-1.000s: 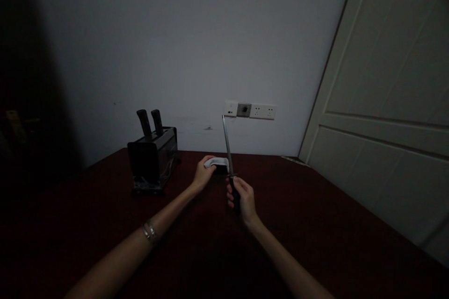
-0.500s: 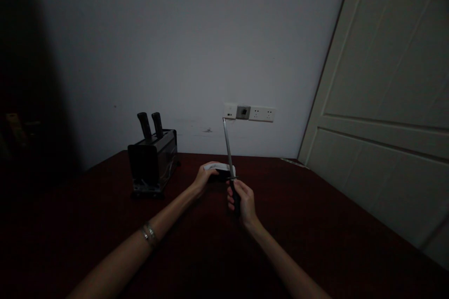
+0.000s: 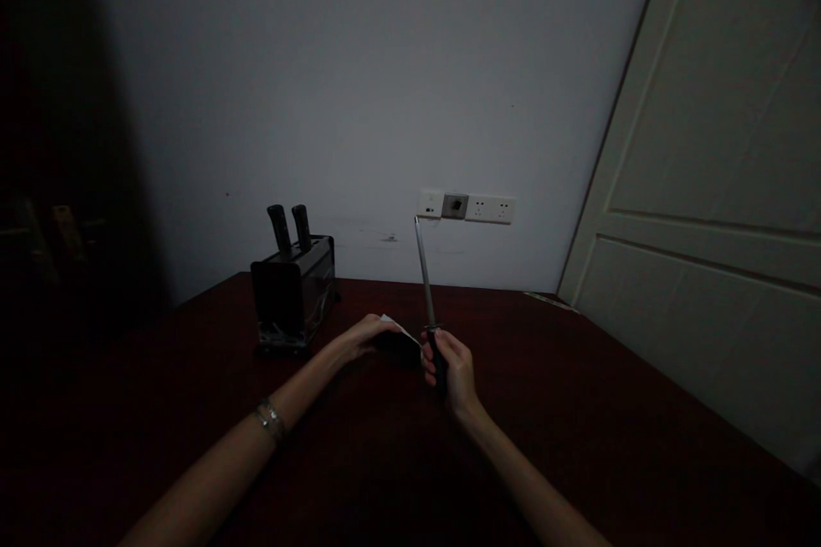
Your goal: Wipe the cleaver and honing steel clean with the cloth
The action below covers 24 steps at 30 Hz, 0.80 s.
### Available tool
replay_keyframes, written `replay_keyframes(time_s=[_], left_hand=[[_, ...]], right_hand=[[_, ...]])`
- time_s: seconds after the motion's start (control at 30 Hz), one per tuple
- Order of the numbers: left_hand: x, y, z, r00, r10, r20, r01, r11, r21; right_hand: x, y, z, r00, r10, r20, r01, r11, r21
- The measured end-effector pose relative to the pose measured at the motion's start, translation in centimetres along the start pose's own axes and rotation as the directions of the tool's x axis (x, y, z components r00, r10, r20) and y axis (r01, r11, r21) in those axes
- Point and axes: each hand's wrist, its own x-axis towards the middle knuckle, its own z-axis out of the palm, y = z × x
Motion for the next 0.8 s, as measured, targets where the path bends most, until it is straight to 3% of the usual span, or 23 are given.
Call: replay_keyframes(time_s=[0.17, 0.27, 0.37, 0.43, 0.5, 0.57, 0.63, 0.7, 0.73, 0.8], left_hand=[[-0.7, -1.2, -0.5, 0.999, 0.033, -0.031, -0.028, 0.988, 0.152], [-1.2, -1.4, -0.4, 0.984, 0.127, -0.123, -0.087, 0.954, 0.286], [-2.1, -0.5, 0.0, 0.929, 0.295, -0.221, -0.198, 0.905, 0.378], [-3.1, 0.7, 0.3, 0.871, 0.424, -0.249, -0.296, 0.857, 0.422], [-4.4, 2.2, 0.5, 0.749, 0.615, -0.246, -0.441, 0.740, 0.507], [-5.9, 3.6, 0.4, 0.542, 0.825, -0.160, -0.581, 0.505, 0.638], [-7.4, 4.7, 0.2, 0.325, 0.943, 0.071, -0.656, 0.170, 0.736], [-8.7, 5.4, -0.1, 0.138, 0.919, 0.368, -0.653, -0.195, 0.732], [-9.3, 5.8, -0.2, 0.072, 0.866, 0.495, -0.624, -0.349, 0.700], [-10.5, 6.6, -0.2, -0.005, 0.751, 0.660, -0.541, -0.557, 0.630]], right_hand=[[-0.4, -0.2, 0.4, 1.000, -0.007, 0.016, 0.007, 1.000, 0.009], [-0.5, -0.5, 1.0, 1.000, -0.003, 0.017, 0.002, 1.000, 0.026], [-0.5, -0.9, 1.5, 0.999, -0.001, 0.034, 0.000, 1.000, 0.026], [-0.4, -1.1, 1.8, 0.999, -0.008, 0.049, 0.007, 1.000, 0.021], [-0.2, -1.5, 2.2, 0.998, -0.026, 0.059, 0.025, 1.000, 0.009], [-0.1, -2.2, 2.8, 0.997, -0.047, 0.068, 0.047, 0.999, -0.009], [-0.1, -3.1, 3.6, 0.994, -0.071, 0.086, 0.073, 0.997, -0.020], [-0.1, -4.2, 4.5, 0.992, -0.078, 0.102, 0.080, 0.997, -0.014], [-0.1, -4.8, 5.0, 0.991, -0.069, 0.110, 0.071, 0.997, -0.008], [-0.1, -6.0, 6.0, 0.992, -0.038, 0.124, 0.039, 0.999, -0.004]])
